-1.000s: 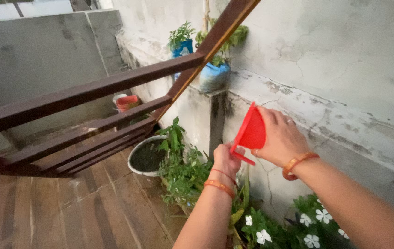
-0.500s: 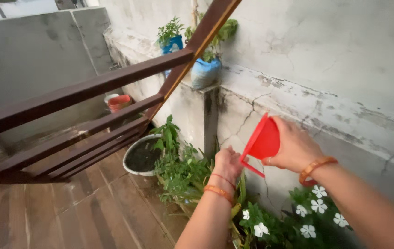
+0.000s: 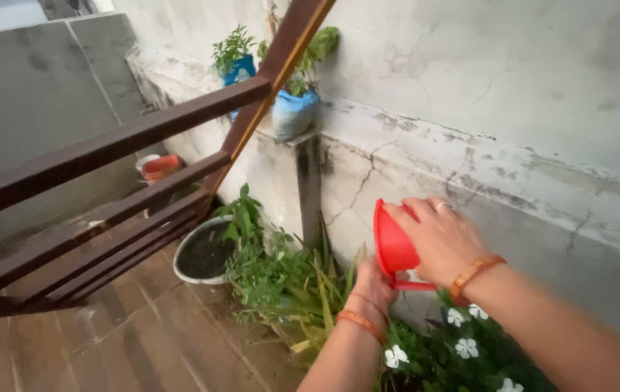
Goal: The person scoops water from a bucket using a red plastic cup and waters several potted plants arranged along a wall and on a metal stand. The person repeatedly refills the cup and pours water into different pots, including a hanging planter.
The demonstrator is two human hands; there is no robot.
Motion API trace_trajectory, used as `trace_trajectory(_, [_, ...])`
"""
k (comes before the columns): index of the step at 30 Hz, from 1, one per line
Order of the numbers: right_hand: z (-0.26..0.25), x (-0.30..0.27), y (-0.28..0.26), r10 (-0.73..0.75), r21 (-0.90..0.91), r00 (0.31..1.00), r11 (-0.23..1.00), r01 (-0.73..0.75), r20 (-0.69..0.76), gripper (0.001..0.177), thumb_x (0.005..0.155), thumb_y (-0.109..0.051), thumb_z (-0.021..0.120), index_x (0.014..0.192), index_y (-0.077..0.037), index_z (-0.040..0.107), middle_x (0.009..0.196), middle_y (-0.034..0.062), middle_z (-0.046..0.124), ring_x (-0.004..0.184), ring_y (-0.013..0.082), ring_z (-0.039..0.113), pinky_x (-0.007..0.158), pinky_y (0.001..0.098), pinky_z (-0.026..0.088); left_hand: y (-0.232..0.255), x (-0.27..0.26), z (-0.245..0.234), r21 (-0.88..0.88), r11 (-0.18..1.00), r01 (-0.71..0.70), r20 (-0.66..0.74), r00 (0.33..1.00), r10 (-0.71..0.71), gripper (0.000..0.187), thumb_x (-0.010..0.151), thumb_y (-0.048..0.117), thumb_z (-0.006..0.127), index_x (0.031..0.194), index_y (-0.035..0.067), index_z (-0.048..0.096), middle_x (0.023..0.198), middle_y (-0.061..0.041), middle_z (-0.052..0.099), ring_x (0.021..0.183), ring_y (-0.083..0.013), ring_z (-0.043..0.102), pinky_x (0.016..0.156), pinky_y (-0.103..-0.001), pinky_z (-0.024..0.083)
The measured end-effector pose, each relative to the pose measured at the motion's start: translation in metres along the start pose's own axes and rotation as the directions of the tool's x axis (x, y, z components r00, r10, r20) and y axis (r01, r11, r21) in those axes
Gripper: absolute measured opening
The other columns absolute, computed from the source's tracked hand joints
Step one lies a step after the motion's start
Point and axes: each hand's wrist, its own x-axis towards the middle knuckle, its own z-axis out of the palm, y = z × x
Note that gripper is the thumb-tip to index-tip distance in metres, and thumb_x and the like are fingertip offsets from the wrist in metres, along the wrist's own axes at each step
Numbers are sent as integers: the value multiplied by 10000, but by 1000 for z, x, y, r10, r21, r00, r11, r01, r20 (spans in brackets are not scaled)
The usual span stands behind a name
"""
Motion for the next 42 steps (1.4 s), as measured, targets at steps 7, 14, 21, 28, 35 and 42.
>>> trace_trajectory(7, [15,-13,12,4,-55,1000,998,-3,25,1046,634,-35,849,1517,-327,368,1501,-23,443,1359,254,449,1049,449,484,-34,14,-15,73,997,33,-68,997,-28,325,1003,180,325,1077,105,632,924,-82,683,694,-240,579,551,-374,447])
trace_trajectory(14, [25,-32,33,213,45,963,974,-223,168,1170,623,-214,944,1586,-339,293,1536,-47,401,1414,263,413,1126,422,472,-55,51,-54,-73,988,136,-112,983,-144,222,1019,118,339,1130,-9,484,979,-180,597,782,-329,588,736,-490,485])
trace_trajectory(21, [70,-67,48,437,227,874,848,-480,213,1249,587,-395,990,1597,-248,271,1489,100,459,1345,335,499,1118,454,466,-53,23,-62,156,983,95,-236,970,-56,178,1003,121,409,1104,-9,477,1040,-166,545,882,-327,568,812,-479,480])
trace_trajectory(28, [116,-107,50,541,636,819,568,-523,191,1109,505,-345,996,1439,-143,433,1299,114,668,1212,291,689,1039,403,571,-60,-36,-57,102,993,65,-194,980,-44,408,1017,117,440,1374,-73,392,1356,-241,494,1214,-377,544,1035,-456,470])
trace_trajectory(35, [117,-120,49,600,644,699,364,-672,390,1267,545,-343,1059,1562,-168,324,1426,131,529,1272,280,623,1045,429,540,-53,-87,-19,166,985,38,-110,994,-20,598,991,77,469,1539,-97,304,1539,-290,458,1382,-405,528,1152,-475,437])
trace_trajectory(42, [90,-143,45,547,763,776,340,-550,315,1193,542,-311,1028,1532,-170,376,1398,102,587,1257,261,648,1032,429,545,-63,-155,47,569,812,-127,-83,974,210,540,977,101,502,1498,-24,441,1520,-188,553,1369,-274,567,1120,-359,444])
